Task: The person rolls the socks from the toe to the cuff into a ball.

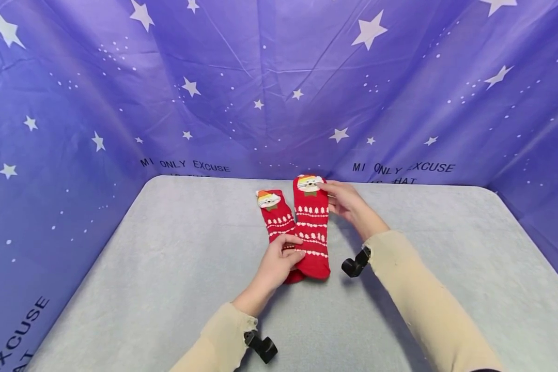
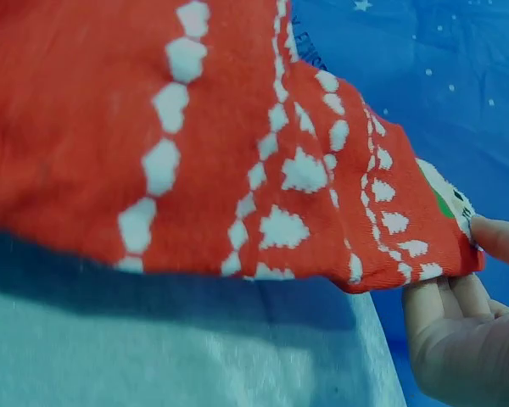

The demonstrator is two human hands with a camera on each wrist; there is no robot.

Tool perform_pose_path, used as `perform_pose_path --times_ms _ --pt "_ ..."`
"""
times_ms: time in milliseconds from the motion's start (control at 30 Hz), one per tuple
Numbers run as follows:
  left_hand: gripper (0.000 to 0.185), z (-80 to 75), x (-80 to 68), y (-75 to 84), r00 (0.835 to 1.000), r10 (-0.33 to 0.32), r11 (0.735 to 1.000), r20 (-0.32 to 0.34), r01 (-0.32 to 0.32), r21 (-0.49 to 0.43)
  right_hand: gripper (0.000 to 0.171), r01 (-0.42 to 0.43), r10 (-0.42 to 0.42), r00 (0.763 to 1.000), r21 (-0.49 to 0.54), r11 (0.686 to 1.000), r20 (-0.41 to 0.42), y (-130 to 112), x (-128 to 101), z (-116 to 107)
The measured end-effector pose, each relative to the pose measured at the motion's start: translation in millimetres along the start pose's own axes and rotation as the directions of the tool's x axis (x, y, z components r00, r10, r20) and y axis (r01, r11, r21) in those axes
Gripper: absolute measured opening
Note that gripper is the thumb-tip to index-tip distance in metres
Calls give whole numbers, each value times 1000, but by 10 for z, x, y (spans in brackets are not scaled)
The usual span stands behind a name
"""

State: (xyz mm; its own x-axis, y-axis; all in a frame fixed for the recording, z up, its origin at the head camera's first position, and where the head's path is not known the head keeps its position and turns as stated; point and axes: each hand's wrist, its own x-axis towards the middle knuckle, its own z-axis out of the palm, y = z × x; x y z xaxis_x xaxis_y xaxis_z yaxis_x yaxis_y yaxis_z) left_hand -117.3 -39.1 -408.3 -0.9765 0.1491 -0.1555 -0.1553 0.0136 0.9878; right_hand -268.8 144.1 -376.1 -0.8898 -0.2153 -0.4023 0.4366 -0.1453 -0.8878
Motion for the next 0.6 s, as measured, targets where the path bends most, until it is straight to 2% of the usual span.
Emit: perform_pose_path --times_ms 133,333,600 --pt "26 -130 -36 -8 999 -1 1000 -43 1 -9 24 20 -20 1000 -31 999 6 4 36 131" --pt "29 -307 -94 -57 997 -27 1000 -65 27 -7 45 35 -38 999 -142 989 -15 16 88 344" --pt "30 -471 -183 -99 994 -77 996 -81 79 27 42 56 -61 998 -231 971 -16 124 231 614"
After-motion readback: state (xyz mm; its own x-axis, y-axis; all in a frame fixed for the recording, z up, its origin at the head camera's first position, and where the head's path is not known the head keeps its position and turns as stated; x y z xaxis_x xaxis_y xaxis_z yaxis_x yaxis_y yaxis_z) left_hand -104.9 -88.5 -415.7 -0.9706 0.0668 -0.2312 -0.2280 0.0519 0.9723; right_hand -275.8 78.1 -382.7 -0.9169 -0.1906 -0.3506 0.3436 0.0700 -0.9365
